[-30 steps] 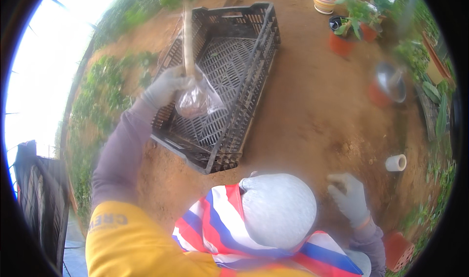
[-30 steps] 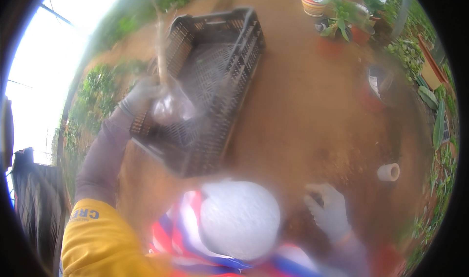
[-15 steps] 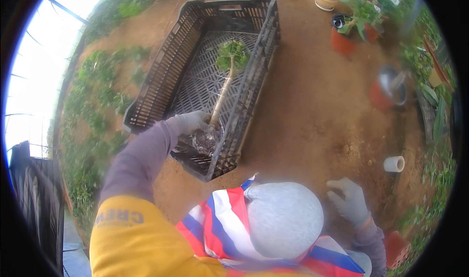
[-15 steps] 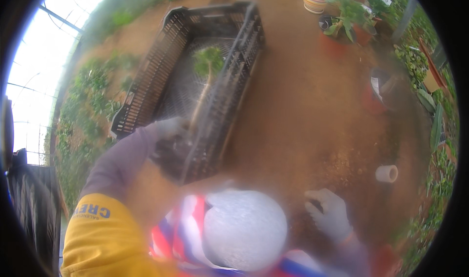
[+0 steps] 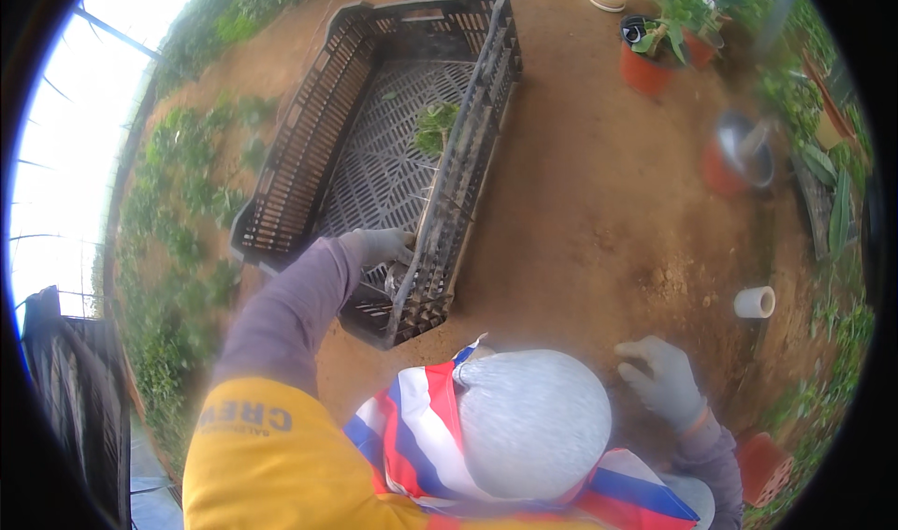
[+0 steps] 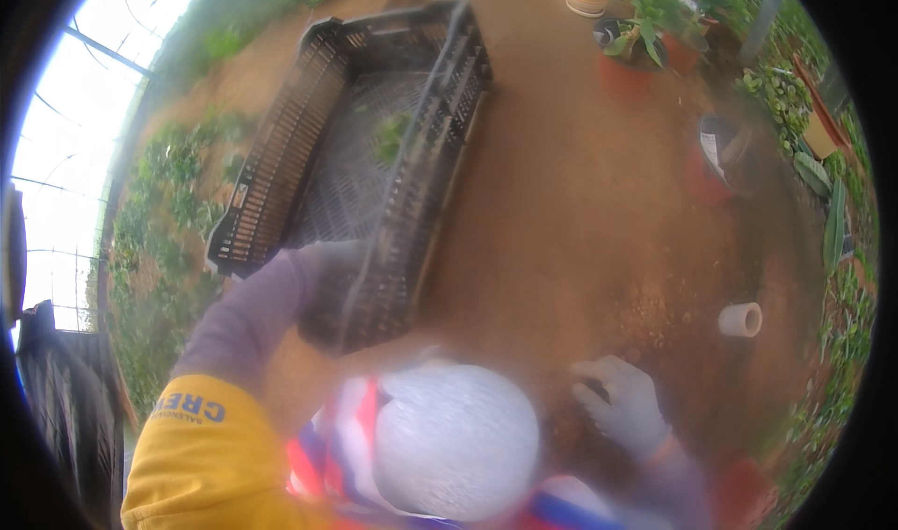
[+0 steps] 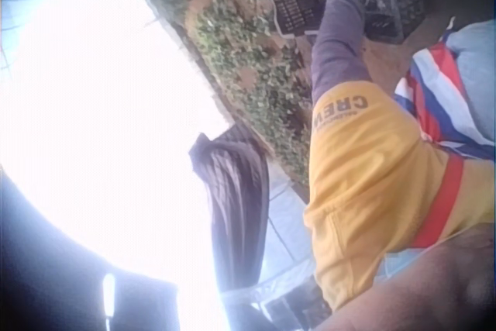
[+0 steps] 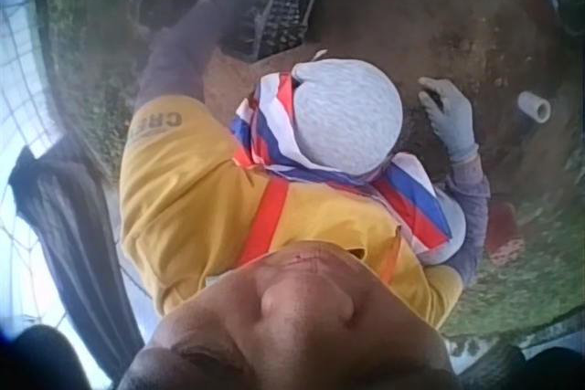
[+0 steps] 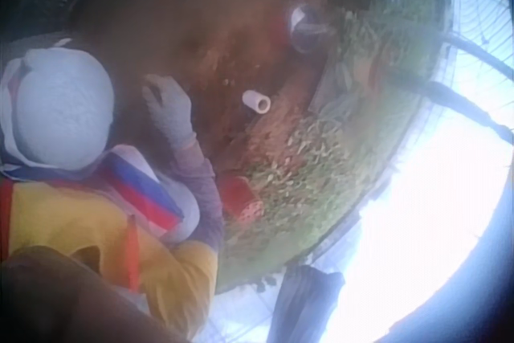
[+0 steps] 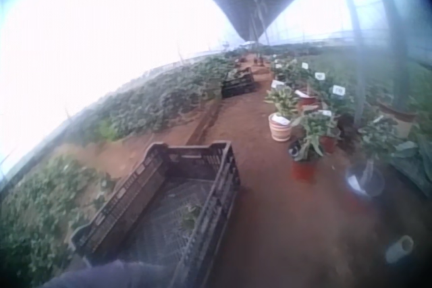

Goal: The person removes small potted plants from their containers, loosens the root ball, and wraps the roots in plastic film. The wrapped plants are placed into a black plastic crate. The person repeats this process for several plants.

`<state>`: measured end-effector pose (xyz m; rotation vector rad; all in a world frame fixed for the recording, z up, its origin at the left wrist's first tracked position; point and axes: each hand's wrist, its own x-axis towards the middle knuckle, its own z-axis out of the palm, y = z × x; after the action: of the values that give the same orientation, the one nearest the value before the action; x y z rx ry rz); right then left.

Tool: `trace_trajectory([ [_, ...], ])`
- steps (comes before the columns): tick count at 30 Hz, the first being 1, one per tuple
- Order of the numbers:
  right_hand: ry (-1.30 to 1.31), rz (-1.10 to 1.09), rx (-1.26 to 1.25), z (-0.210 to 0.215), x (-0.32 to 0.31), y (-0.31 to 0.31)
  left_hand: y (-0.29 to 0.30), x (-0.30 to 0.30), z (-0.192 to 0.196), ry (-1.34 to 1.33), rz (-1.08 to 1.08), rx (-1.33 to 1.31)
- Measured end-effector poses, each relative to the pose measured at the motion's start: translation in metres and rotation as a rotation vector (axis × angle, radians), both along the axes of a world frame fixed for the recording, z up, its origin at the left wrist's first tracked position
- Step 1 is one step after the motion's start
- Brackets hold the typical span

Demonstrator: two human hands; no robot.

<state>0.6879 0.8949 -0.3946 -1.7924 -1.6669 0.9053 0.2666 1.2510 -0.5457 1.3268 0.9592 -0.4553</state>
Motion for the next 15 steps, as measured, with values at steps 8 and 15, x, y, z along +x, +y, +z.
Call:
trace_trajectory([
  [8, -0.037, -0.027, -0.05, -0.007, 0.0, 0.0, -0.001, -0.001, 0.094, 0.32, -0.164, 0.761],
  [15, -0.17, 0.265, -0.284, 0.01, -0.014, 0.082, -0.059, -0.095, 0.148, 0.241, 1.314, 1.524],
])
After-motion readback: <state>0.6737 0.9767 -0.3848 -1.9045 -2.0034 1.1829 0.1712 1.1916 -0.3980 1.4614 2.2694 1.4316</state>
